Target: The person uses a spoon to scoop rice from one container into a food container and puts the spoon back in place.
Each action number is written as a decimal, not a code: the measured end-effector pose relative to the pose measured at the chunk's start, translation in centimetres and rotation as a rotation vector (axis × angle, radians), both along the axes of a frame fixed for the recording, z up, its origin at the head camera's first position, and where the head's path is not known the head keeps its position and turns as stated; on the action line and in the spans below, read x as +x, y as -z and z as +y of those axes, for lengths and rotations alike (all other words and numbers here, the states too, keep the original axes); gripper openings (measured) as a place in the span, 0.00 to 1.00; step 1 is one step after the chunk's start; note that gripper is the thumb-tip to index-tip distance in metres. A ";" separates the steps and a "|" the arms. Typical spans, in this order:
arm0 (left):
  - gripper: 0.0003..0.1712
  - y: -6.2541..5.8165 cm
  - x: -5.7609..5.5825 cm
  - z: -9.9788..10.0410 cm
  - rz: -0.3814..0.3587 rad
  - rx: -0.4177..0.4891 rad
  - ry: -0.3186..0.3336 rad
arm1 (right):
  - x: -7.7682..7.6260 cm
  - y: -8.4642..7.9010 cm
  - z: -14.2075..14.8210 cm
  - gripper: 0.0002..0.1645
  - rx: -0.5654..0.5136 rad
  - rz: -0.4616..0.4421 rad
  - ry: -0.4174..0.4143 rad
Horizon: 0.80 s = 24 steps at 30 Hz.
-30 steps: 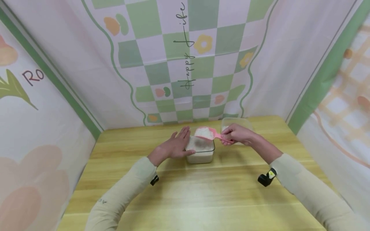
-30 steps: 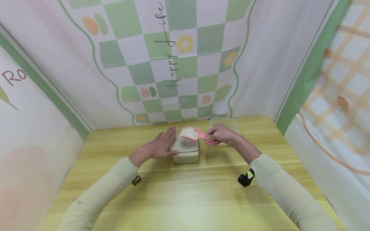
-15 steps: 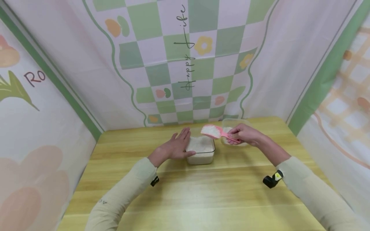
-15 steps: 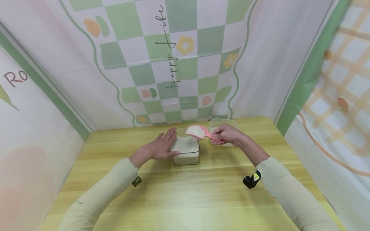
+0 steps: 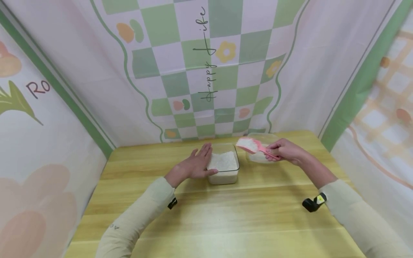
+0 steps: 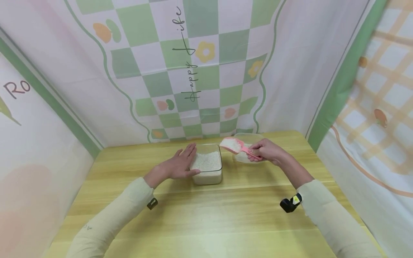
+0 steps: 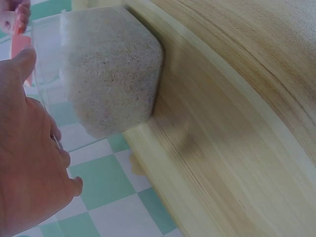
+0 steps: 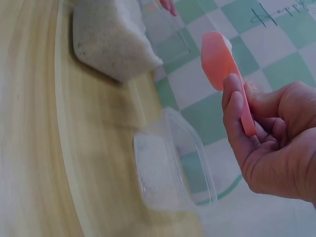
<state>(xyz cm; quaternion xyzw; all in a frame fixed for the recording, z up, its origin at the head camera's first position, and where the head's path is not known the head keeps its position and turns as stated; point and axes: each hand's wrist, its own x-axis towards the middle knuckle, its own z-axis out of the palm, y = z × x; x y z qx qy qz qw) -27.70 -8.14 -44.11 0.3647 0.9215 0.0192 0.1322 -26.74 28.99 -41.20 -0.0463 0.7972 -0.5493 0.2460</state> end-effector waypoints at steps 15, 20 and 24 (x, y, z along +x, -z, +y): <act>0.56 -0.1 0.1 0.0 0.008 -0.016 0.002 | -0.1 1.5 4.0 0.27 0.019 0.025 0.074; 0.56 -0.1 0.1 0.0 0.006 -0.012 0.002 | -0.1 2.0 5.0 0.28 0.046 0.040 0.101; 0.56 -0.2 0.1 0.0 0.010 -0.013 0.006 | -0.2 2.3 5.8 0.29 0.072 0.046 0.115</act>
